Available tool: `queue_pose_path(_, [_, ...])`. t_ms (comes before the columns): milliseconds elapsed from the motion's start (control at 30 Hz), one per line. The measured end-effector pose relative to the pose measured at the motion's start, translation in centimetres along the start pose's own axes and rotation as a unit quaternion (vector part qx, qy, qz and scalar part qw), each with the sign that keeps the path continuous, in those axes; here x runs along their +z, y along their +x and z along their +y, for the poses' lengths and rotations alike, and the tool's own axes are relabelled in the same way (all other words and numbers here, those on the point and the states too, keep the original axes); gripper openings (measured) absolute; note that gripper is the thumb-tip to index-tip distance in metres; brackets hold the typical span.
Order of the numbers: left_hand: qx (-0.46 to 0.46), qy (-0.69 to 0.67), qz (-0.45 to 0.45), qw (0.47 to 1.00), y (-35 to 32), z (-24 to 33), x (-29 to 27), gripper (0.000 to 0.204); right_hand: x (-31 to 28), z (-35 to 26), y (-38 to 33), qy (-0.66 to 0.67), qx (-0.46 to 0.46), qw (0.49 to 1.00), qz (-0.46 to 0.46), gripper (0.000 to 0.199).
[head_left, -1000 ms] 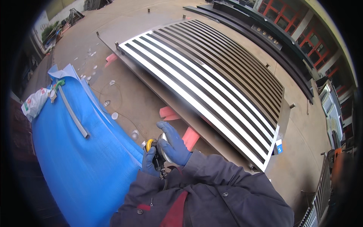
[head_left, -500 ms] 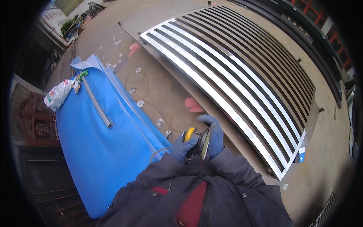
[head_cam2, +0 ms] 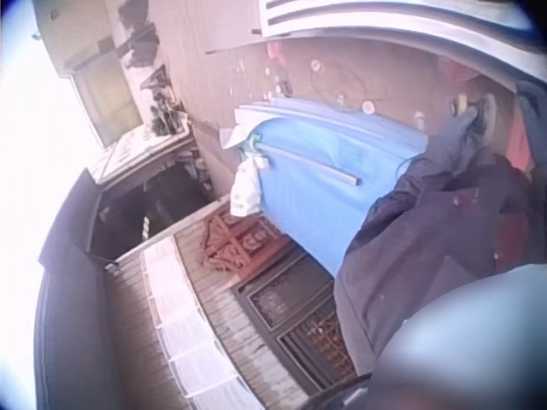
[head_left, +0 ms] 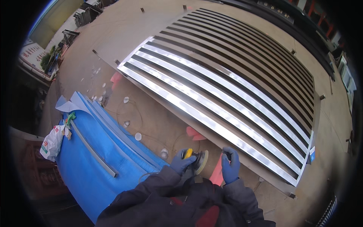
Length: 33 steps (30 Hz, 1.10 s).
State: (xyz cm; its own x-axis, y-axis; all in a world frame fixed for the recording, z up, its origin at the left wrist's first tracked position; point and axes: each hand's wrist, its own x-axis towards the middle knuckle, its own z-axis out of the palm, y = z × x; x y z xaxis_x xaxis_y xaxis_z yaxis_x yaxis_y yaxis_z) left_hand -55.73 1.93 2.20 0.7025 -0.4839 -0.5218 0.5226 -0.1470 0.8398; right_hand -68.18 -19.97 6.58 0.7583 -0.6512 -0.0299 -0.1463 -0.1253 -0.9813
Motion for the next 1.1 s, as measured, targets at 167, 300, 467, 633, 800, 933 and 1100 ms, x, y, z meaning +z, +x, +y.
queue_pose_path(167, [-0.022, -0.016, 0.039, 0.999, 4.5, 3.9, -8.4, 0.067, 5.3, -0.3, 2.2, -0.096, 0.022, 0.989, -0.107, 0.041])
queue_pose_path(300, [0.026, 0.058, 0.071, 0.995, 6.4, 7.4, -12.0, 0.065, 5.3, 0.1, 5.1, -0.19, -0.047, 0.977, -0.081, 0.04])
queue_pose_path(467, [0.105, 0.123, 0.052, 0.985, 9.3, 9.8, -14.5, 0.068, 5.1, 2.8, 7.2, -0.209, 0.019, 0.978, -0.013, 0.038])
queue_pose_path(633, [0.227, 0.287, 0.035, 0.93, 12.3, 15.7, -16.0, 0.073, 8.4, 4.8, 8.4, -0.201, 0.062, 0.977, -0.032, 0.039])
queue_pose_path(800, [0.292, 0.41, 0.07, 0.861, 17.1, 24.6, -17.0, 0.077, 12.1, 6.2, 13.6, -0.203, 0.071, 0.972, -0.092, 0.048])
queue_pose_path(933, [0.346, 0.472, 0.082, 0.806, 21.2, 32.3, -18.1, 0.082, 13.0, 8.5, 19.6, -0.283, 0.055, 0.957, -0.032, 0.049])
queue_pose_path(1100, [0.43, 0.594, 0.05, 0.678, 28.9, 41.2, -16.8, 0.086, 8.0, 12.6, 26.0, -0.431, 0.086, 0.879, 0.185, 0.061])
